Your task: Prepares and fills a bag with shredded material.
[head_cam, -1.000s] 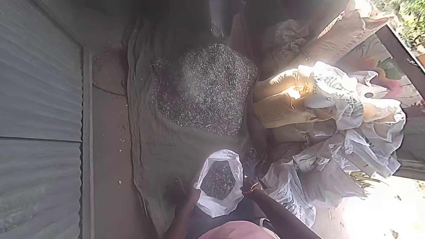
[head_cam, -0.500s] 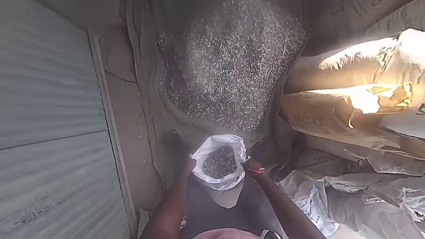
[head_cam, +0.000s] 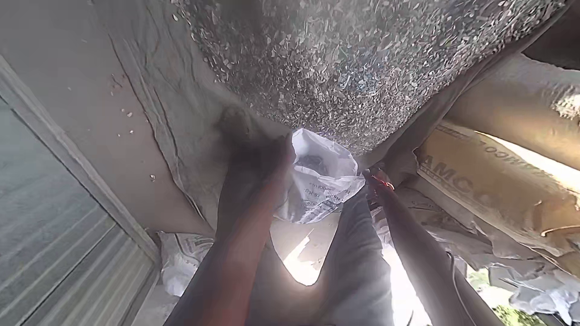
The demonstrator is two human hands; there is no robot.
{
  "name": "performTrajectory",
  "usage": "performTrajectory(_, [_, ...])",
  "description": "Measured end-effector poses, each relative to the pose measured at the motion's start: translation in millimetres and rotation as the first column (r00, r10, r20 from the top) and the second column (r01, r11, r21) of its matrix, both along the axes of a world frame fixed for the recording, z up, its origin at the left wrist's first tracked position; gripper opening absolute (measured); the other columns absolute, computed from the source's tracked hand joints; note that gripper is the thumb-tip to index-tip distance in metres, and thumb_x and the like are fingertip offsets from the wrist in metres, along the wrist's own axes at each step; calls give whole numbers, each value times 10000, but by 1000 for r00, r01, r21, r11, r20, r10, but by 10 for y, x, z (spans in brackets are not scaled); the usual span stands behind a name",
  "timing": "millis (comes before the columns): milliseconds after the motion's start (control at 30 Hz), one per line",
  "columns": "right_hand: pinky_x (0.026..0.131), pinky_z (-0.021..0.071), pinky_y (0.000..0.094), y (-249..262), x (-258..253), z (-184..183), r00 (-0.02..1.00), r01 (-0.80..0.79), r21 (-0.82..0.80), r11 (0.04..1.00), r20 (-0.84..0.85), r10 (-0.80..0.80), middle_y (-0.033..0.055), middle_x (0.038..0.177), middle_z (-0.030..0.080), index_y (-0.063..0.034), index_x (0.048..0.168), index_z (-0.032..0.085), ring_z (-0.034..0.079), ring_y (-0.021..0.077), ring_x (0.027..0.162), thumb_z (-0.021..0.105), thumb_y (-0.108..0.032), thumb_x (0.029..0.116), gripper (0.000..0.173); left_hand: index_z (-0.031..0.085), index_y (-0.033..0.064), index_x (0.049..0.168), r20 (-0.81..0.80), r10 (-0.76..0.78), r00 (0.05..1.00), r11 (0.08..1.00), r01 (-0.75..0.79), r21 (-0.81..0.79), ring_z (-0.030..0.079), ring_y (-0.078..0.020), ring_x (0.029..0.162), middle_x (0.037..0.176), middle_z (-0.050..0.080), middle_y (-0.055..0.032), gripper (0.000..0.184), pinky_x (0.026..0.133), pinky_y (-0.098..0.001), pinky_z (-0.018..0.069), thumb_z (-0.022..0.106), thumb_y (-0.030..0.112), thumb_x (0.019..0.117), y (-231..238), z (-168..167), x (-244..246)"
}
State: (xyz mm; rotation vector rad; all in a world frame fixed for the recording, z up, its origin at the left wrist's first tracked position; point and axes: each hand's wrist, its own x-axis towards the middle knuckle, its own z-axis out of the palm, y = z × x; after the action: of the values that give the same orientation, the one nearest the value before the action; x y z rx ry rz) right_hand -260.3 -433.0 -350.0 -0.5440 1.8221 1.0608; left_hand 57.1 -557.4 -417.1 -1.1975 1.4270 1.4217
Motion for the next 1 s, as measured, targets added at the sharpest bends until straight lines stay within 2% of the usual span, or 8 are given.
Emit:
performTrajectory(133, [1066,403,687,-335,-196,-767,974,-223,122,967,78,214,279,1468,513,-30,1449,527,485,462,1365,797,-397,851,752,380,278,1601,-28,82,996,954,-87,-288,380,-444,1458,1611,383,-177,954,1022,-667,452,858,150,786,128,-417,-356])
performTrajectory(300, [1088,435,594,-440,-217,-1174,821,196,-140,971,564,-84,230,1382,618,-52,1416,590,587,379,1296,492,-256,1087,399,387,265,1599,18,-130,991,988,131,-87,302,-513,1478,1616,347,-239,840,1014,-759,388,802,258,869,402,-1099,-882])
performTrajectory(400, [994,453,694,-187,-51,-1230,870,44,-108,993,493,15,256,1446,536,-86,1523,466,552,447,1296,668,-664,894,877,453,214,1559,28,-237,971,953,238,-190,249,-475,1524,1646,316,-212,797,1126,-738,299,806,230,844,638,-1103,-1152])
performTrajectory(467, [955,455,705,56,-85,-1238,912,0,-88,996,408,36,268,1420,545,-75,1566,384,567,470,1256,798,-562,807,992,521,163,1508,-109,-311,944,913,264,-310,221,-417,1555,1658,321,-179,652,1229,-675,141,735,210,894,815,-861,-1328])
performTrajectory(600, [894,493,690,417,-526,-1443,954,39,-56,998,299,-21,216,1218,694,-76,1185,700,656,425,1149,612,-339,990,339,672,150,1316,-449,-516,730,841,530,-104,633,-328,1205,1267,680,-113,379,1048,-558,474,699,172,939,1168,-434,-1497])
performTrajectory(733, [926,490,687,489,-1036,-1588,971,65,-31,997,234,-56,239,1248,679,-61,1191,698,634,439,1198,504,-351,1063,371,451,95,1545,-236,-575,783,745,621,246,489,-470,1364,1501,474,-257,697,1057,-639,468,709,23,901,1061,-1007,-953])
performTrajectory(867, [914,498,681,594,-994,-1893,988,34,-39,999,154,-27,263,1229,678,-13,1168,691,643,447,1178,511,-342,1052,393,413,159,1574,-327,-429,842,852,498,164,518,-345,1392,1500,544,-140,782,1125,-592,430,798,211,896,657,-1385,-818])
performTrajectory(1000, [906,500,682,757,-935,-2125,986,24,44,999,165,-31,263,1189,690,7,1109,699,652,446,1152,509,-391,1053,445,552,225,1491,-602,-498,624,866,315,-389,385,-302,1499,1593,462,-71,573,1238,-507,291,669,182,932,779,-1313,-1029])
